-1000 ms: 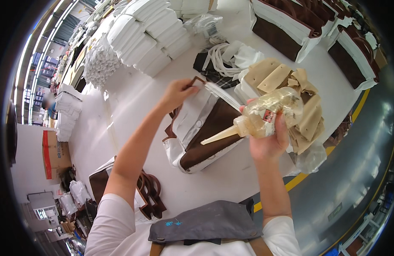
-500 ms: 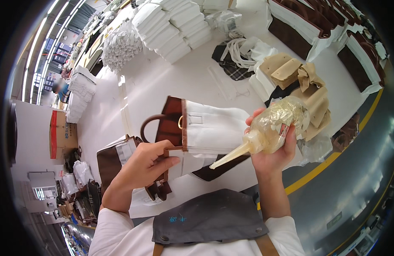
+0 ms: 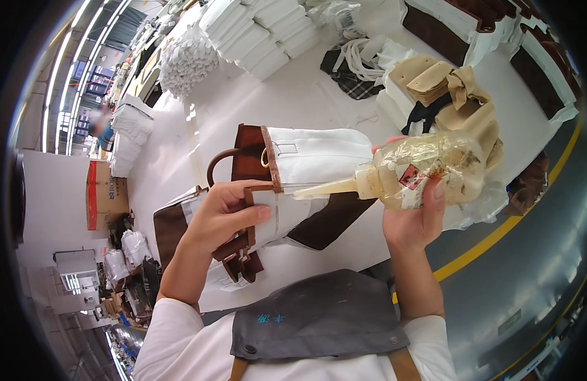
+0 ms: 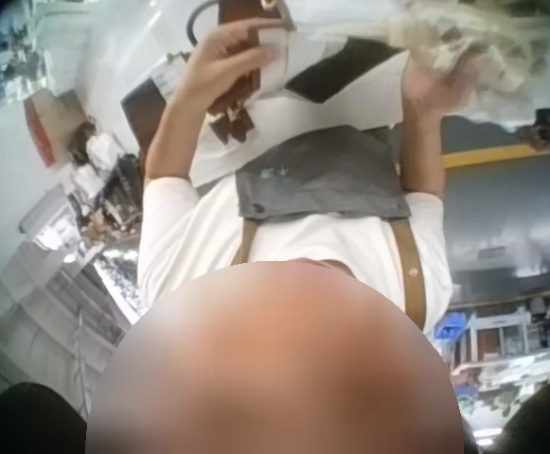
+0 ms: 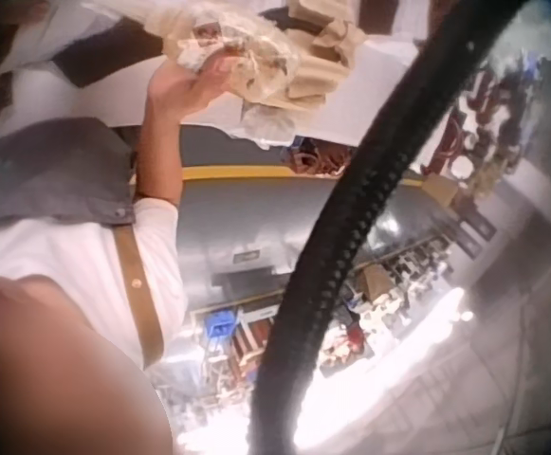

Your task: Apply glue to bag edges and organize leather strips at a workstation.

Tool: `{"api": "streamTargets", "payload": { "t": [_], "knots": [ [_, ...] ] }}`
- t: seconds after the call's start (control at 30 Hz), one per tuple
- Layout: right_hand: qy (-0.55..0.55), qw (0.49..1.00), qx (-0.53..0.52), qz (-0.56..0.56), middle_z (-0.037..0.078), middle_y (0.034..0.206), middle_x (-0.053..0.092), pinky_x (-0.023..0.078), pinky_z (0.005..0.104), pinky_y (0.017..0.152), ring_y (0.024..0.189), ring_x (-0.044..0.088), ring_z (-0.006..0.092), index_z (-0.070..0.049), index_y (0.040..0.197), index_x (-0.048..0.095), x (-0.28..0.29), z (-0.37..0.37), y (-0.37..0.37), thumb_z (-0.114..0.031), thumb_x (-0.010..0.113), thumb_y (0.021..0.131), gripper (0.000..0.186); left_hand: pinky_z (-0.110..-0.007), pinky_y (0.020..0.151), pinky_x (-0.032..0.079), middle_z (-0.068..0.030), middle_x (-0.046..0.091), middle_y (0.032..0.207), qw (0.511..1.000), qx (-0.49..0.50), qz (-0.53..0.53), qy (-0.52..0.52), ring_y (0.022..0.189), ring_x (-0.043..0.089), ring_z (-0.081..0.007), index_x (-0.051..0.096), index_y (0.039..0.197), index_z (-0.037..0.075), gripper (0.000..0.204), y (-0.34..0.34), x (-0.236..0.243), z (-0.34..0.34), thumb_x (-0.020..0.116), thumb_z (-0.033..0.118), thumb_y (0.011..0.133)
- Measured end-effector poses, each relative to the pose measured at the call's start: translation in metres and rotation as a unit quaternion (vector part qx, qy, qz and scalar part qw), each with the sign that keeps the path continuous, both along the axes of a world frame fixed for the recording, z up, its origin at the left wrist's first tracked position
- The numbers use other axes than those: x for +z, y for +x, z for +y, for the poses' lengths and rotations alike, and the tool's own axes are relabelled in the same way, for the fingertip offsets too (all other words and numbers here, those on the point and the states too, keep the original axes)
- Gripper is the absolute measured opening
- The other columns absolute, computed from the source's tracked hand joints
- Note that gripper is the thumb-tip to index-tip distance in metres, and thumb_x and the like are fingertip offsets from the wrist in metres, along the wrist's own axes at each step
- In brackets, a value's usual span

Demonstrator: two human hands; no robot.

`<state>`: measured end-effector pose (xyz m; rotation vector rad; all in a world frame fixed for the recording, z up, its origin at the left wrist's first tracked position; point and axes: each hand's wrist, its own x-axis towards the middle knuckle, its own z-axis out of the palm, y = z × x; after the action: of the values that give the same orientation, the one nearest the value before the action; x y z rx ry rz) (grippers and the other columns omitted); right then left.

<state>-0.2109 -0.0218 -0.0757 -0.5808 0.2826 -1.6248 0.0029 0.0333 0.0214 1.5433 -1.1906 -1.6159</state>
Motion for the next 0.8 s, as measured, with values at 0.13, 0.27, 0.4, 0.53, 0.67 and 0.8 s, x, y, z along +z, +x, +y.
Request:
{"api": "streamTargets", "payload": {
  "t": [0.13,0.27,0.4,0.53,0.67,0.8],
  "knots": [
    [-0.054,0.991,-0.039,0.114,0.021,0.109,0.044,0.035,0.0437,0.087,0.098,0.047,0.0323,-0.003,0.12,0.033,0.007,-0.004,0.003,-0.04,0.043,0.081,0.055,-0.019,0.067,0.042,-0.0039,0.058,0.088,0.999,0.01,0.029,0.025,0.076,0.051,-0.005,0.053,0.104,-0.005,0.029,-0.002,0.003,0.0,0.057,0.002,0.076],
    [-0.058,0.99,-0.05,0.117,0.022,0.109,0.044,0.034,0.0453,0.089,0.099,0.047,0.0327,-0.001,0.121,0.031,0.009,-0.007,0.009,-0.039,0.044,0.08,0.057,-0.02,0.069,0.043,-0.0055,0.059,0.09,1.0,0.011,0.024,0.017,0.078,0.053,-0.006,0.053,0.104,-0.005,0.029,0.001,-0.003,0.001,0.057,0.002,0.076],
    [-0.069,0.987,-0.018,0.141,0.022,0.11,0.043,0.034,0.0456,0.09,0.1,0.047,0.0324,0.0,0.121,0.03,0.009,-0.009,0.007,-0.037,0.047,0.079,0.058,-0.02,0.07,0.044,-0.0069,0.059,0.091,0.998,0.016,0.041,0.037,0.078,0.054,-0.0071,0.053,0.104,-0.006,0.03,0.004,-0.002,0.002,0.057,0.002,0.076],
    [-0.072,0.984,-0.021,0.163,0.022,0.109,0.043,0.035,0.0448,0.088,0.098,0.048,0.0317,0.001,0.12,0.031,0.009,-0.011,0.01,-0.037,0.047,0.079,0.058,-0.02,0.07,0.044,-0.007,0.059,0.09,0.998,0.014,0.048,0.037,0.078,0.054,-0.0072,0.053,0.104,-0.006,0.03,0.005,-0.003,0.001,0.057,0.002,0.076],
    [-0.073,0.986,0.016,0.149,0.022,0.108,0.044,0.037,0.0437,0.086,0.097,0.048,0.032,0.001,0.119,0.032,0.009,-0.012,0.008,-0.038,0.048,0.078,0.059,-0.02,0.07,0.044,-0.0068,0.06,0.089,0.998,0.011,0.047,0.033,0.078,0.054,-0.0068,0.053,0.104,-0.006,0.03,0.007,-0.004,0.001,0.058,0.003,0.076],
    [-0.064,0.984,0.013,0.165,0.021,0.107,0.044,0.039,0.0417,0.084,0.097,0.048,0.033,0.0,0.119,0.032,0.015,-0.01,0.009,-0.04,0.05,0.076,0.062,-0.018,0.045,0.038,0.0001,0.056,0.074,0.999,-0.009,0.053,0.004,0.053,0.046,-0.0028,0.053,0.106,-0.002,0.028,0.01,-0.008,0.003,0.054,0.008,0.08]
  ]
}}
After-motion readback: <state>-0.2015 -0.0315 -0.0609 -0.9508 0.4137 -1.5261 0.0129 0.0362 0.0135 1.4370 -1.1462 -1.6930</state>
